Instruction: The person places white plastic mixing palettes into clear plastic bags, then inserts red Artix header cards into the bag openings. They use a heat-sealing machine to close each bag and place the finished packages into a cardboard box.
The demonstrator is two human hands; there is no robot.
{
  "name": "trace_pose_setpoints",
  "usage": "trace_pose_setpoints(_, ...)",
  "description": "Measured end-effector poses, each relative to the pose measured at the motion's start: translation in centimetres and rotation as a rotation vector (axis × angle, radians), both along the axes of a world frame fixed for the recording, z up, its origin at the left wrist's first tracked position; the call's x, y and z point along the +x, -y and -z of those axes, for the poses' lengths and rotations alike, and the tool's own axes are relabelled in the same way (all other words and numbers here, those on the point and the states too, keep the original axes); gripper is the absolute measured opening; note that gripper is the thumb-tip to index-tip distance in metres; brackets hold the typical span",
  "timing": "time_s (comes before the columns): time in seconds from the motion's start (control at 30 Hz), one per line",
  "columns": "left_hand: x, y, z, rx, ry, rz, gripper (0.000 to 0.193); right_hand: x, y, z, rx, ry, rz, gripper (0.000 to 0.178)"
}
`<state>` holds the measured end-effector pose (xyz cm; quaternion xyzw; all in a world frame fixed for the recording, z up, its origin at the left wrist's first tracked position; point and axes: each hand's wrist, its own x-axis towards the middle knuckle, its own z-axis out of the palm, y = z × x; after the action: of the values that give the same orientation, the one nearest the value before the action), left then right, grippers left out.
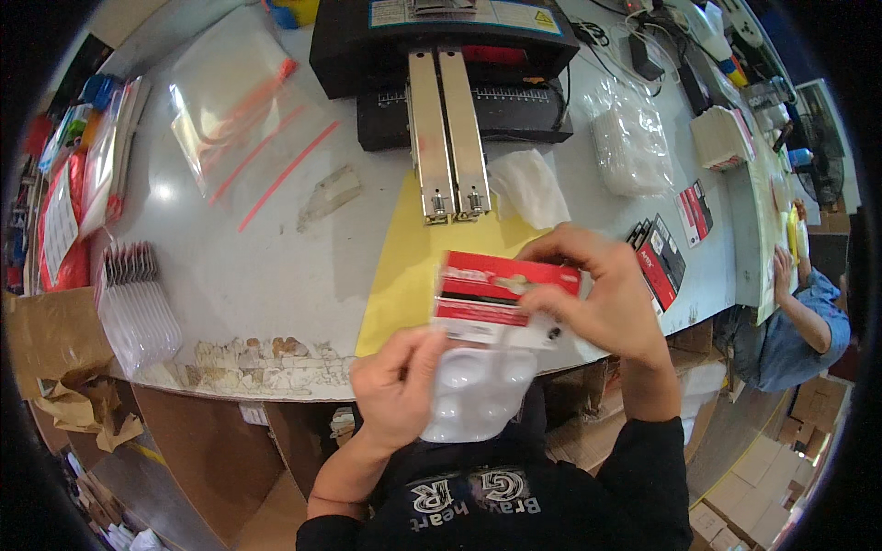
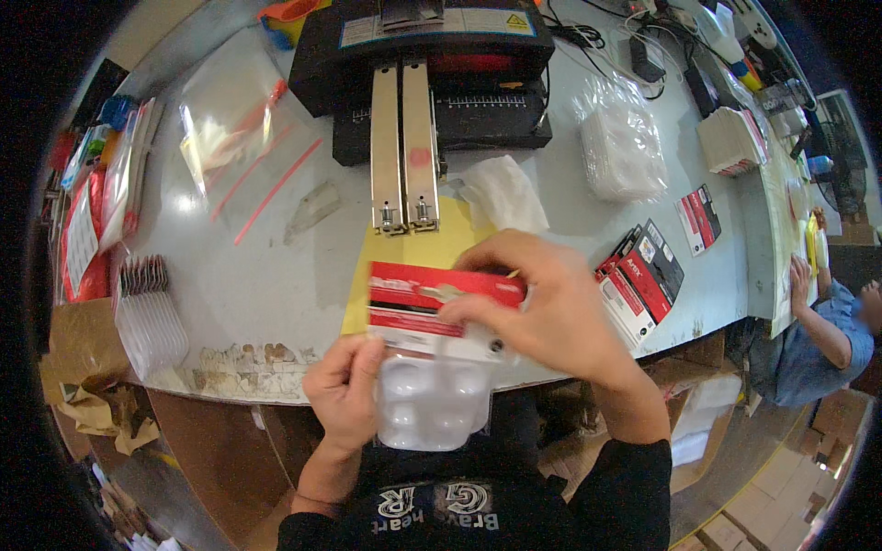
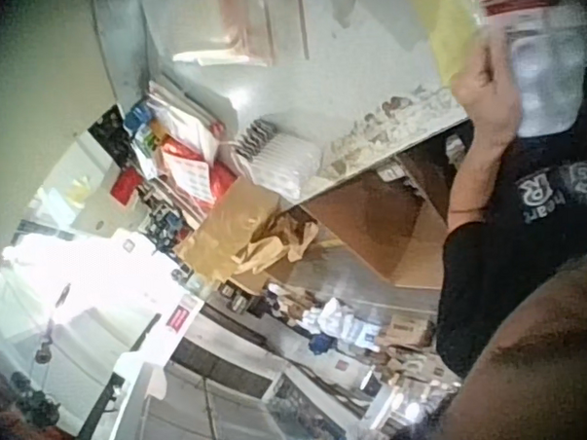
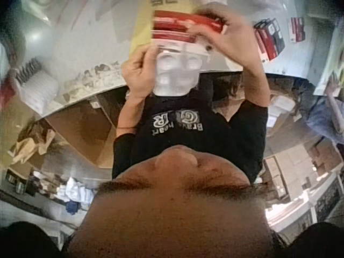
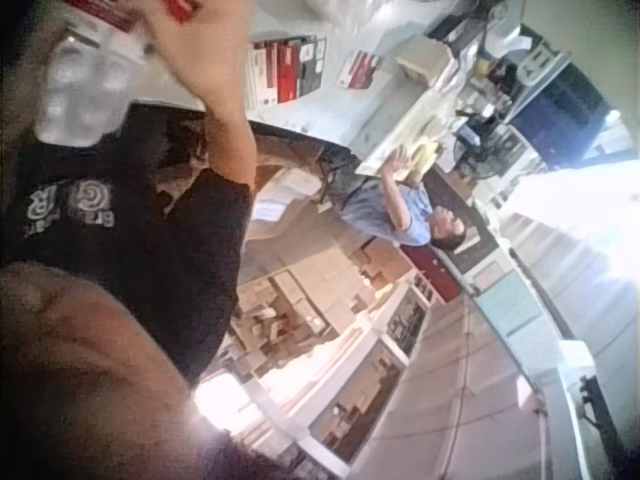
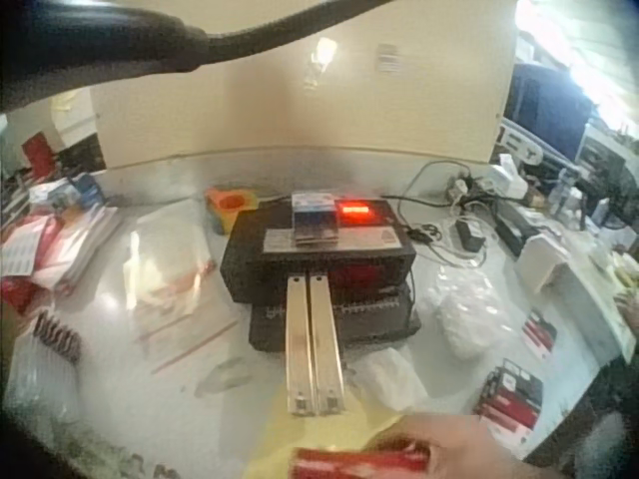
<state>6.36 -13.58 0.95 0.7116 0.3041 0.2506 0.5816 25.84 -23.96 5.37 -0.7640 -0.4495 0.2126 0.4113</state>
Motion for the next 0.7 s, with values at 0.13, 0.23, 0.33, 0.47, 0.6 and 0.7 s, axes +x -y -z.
trace_pose_setpoints(0.13, -0.1, 0.2, 1.0, -0.231, 0.066, -0.217, 0.017, 0.0, 2.4, 0.9, -0.2, -0.622, -0.026, 0.018)
trace_pose_setpoints(0.23, 0.1, 0.2, 1.6, -0.181, 0.054, -0.174, 0.019, -0.2, 3.5, 1.8, -0.253, -0.732, 0.035, 0.017)
trace_pose_setpoints(0.33, 0.0, 0.1, 1.7, -0.292, 0.012, -0.183, 0.022, -1.1, 3.8, 2.6, -0.137, -0.816, 0.095, 0.014)
trace_pose_setpoints(0.47, -0.4, 0.3, 0.9, -0.318, 0.018, -0.113, 0.021, -1.9, 3.8, 2.4, -0.173, -0.924, 0.138, 0.013)
trace_pose_setpoints(0.6, 0.5, -0.8, 1.4, -0.315, -0.024, -0.089, 0.022, -1.3, 2.3, 3.4, -0.273, -1.0, 0.157, 0.017)
trace_pose_setpoints(0.7, 2.2, -2.7, 3.3, -0.363, -0.057, -0.113, 0.024, -0.5, -0.1, 6.0, -0.021, -1.166, 0.223, 0.015)
